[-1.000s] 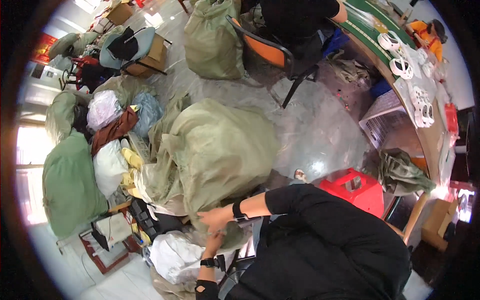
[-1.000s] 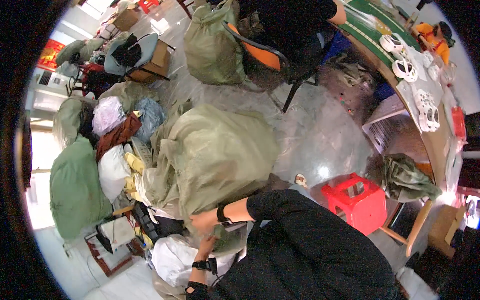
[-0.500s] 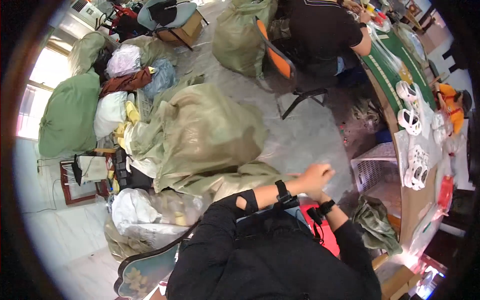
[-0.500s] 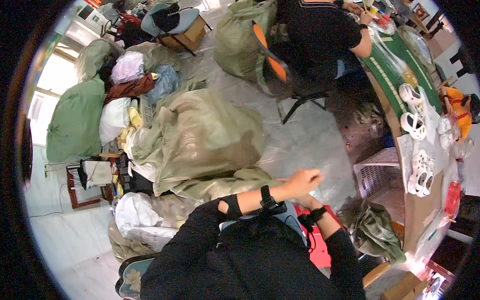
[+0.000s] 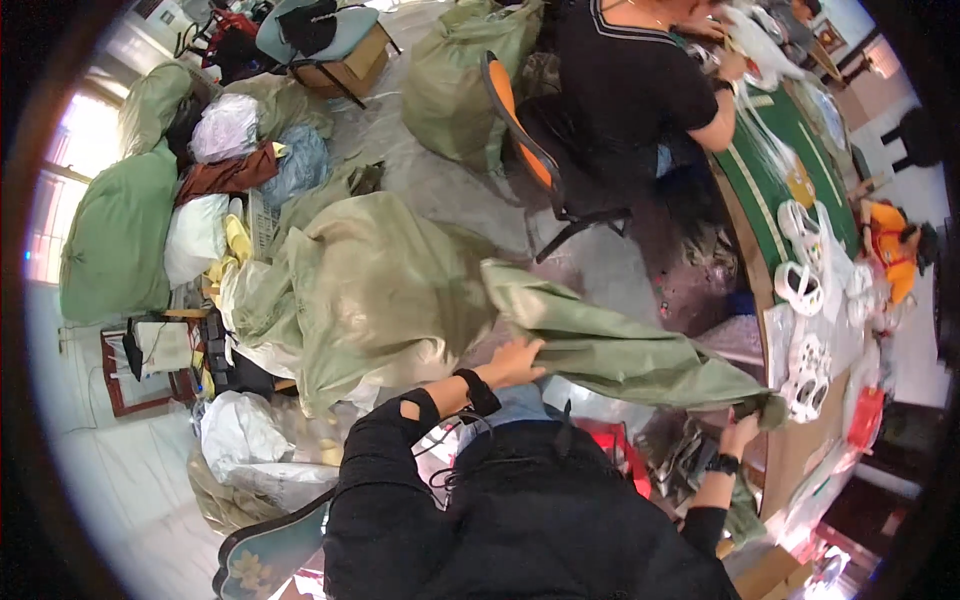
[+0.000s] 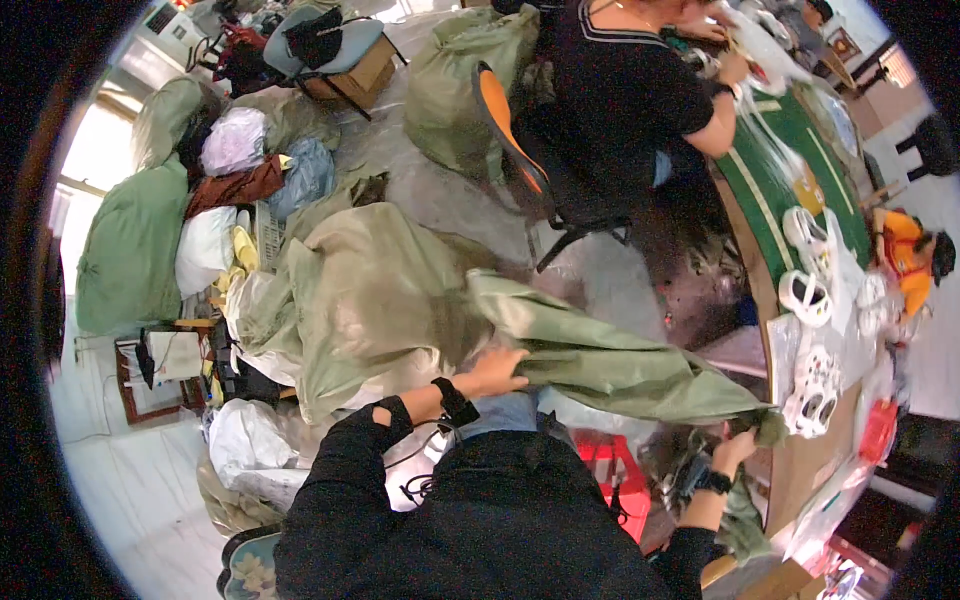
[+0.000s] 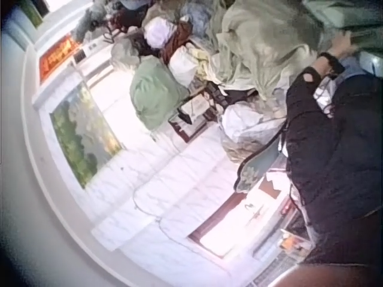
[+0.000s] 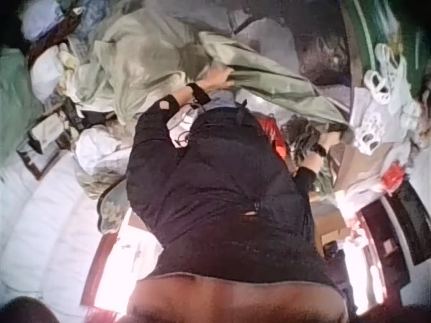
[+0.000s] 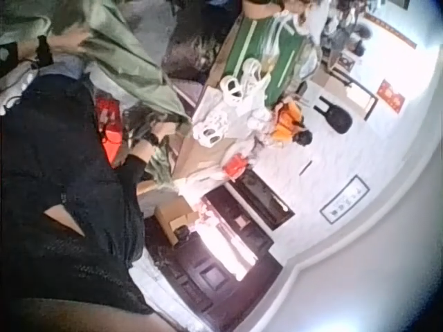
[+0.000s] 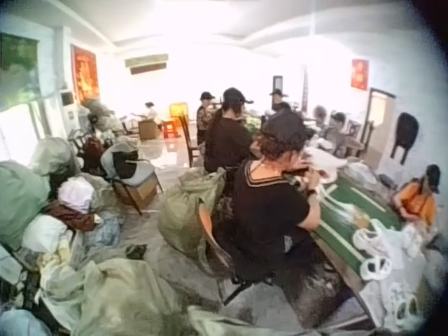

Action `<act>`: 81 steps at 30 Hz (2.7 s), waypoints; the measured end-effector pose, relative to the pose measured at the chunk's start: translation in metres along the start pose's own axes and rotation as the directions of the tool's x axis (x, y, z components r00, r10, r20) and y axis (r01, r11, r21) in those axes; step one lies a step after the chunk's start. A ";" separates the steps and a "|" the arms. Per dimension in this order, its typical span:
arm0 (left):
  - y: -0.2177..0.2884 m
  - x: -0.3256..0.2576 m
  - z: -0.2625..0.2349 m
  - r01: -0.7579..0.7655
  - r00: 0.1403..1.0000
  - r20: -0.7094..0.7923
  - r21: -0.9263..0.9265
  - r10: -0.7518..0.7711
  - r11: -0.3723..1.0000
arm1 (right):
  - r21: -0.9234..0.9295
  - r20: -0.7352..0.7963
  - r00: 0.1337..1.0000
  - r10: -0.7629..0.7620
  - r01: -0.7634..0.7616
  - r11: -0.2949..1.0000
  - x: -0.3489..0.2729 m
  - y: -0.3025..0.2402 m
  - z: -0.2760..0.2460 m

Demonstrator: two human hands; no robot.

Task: Packaging and bagging white clogs with colorful charms.

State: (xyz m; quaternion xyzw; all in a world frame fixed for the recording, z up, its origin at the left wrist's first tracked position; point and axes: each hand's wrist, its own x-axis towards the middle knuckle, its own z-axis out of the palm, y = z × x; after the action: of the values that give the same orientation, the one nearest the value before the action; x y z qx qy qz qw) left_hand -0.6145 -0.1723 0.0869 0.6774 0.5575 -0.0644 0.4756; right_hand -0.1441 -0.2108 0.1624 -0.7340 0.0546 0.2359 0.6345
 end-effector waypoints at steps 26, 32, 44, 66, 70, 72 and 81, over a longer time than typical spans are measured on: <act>0.412 0.245 -0.028 0.221 0.760 0.498 -0.803 0.418 0.554 | -0.446 0.719 0.660 -0.221 0.681 0.581 0.160 -0.056 -0.015; 0.437 0.294 -0.040 -0.060 0.620 0.688 -0.436 0.376 0.898 | -0.225 0.824 0.495 -0.276 0.733 0.641 0.193 -0.100 0.000; 0.438 0.403 -0.057 -0.533 0.672 0.732 0.367 0.117 0.762 | -0.201 0.826 0.409 -0.387 0.856 0.476 0.141 -0.076 -0.010; 0.330 0.492 0.031 -0.898 0.438 0.874 0.419 -0.209 -0.130 | -0.504 0.441 0.786 0.434 -0.183 0.844 0.096 -0.040 -0.131; 0.351 0.452 0.040 -0.871 0.487 0.867 0.492 -0.103 0.023 | -0.742 0.318 0.823 0.471 -0.094 0.664 0.090 0.065 -0.206; 0.396 0.409 0.041 -0.837 0.542 0.829 0.517 0.138 0.180 | -0.822 0.521 0.703 0.485 0.565 0.064 0.104 0.084 -0.237; 0.389 0.291 0.049 -0.572 0.783 0.264 0.663 0.563 0.484 | -0.964 -0.133 0.839 0.528 -0.233 0.128 0.164 0.093 -0.263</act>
State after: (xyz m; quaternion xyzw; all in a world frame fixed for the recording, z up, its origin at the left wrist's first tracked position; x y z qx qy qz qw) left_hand -0.1683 0.0234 0.1037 0.9507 0.2296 -0.1180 0.1718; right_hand 0.0383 -0.4439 0.0319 -0.8876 0.0087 0.4596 -0.0302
